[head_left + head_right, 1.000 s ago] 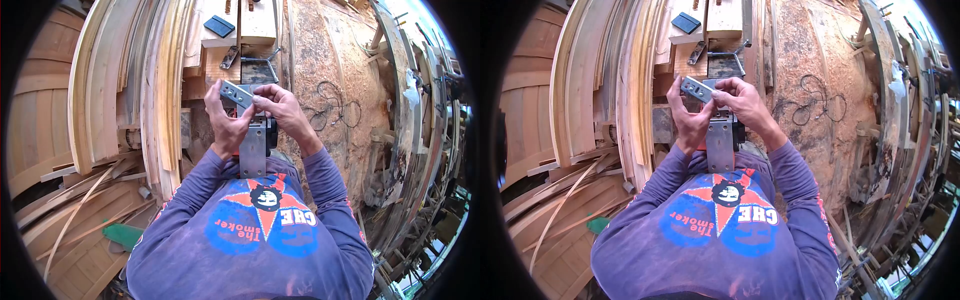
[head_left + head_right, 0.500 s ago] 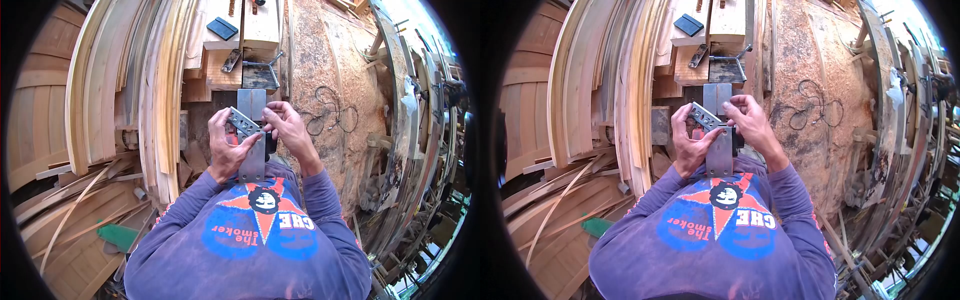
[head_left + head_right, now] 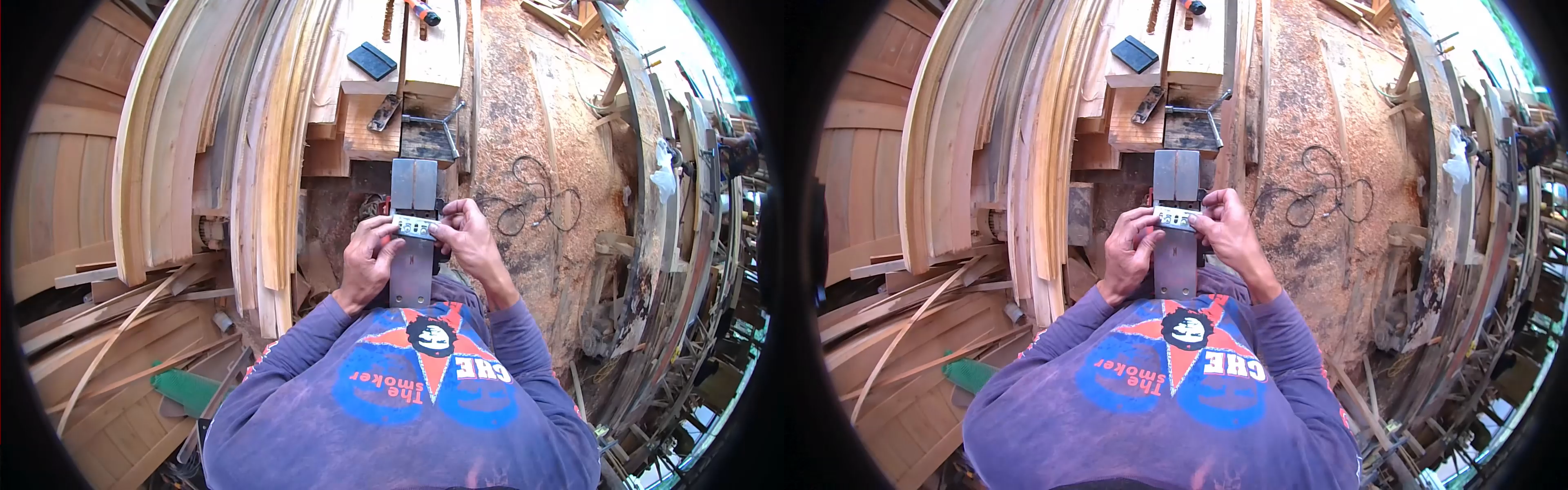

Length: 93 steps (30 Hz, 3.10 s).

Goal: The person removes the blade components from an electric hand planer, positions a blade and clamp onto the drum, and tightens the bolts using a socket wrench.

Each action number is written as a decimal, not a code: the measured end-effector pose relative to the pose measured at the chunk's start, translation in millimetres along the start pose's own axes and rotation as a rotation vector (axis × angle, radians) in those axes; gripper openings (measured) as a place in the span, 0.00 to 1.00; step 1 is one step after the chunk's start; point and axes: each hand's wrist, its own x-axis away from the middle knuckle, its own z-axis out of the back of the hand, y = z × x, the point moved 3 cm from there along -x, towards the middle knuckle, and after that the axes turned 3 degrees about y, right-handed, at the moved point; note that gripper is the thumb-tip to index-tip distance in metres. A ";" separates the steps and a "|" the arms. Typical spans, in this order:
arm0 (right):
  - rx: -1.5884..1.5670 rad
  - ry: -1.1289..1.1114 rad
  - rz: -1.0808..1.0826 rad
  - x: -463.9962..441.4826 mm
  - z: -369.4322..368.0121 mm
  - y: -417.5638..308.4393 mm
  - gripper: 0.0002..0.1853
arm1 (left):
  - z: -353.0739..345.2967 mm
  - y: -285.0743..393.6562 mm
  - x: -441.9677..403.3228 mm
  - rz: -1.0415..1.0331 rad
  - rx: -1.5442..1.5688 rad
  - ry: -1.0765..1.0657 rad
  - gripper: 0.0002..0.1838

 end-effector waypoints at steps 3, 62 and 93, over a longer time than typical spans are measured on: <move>0.043 0.043 0.017 -2.6 -3.3 -4.6 0.22 | -0.9 -3.8 -3.5 0.021 0.027 0.033 0.10; 0.839 0.041 0.610 -13.6 -3.1 -20.0 0.09 | -8.1 -52.7 -38.1 0.635 0.336 -0.171 0.34; 0.574 0.241 0.427 -20.4 7.5 -53.1 0.16 | -6.7 -76.2 -41.6 0.709 0.592 -0.298 0.32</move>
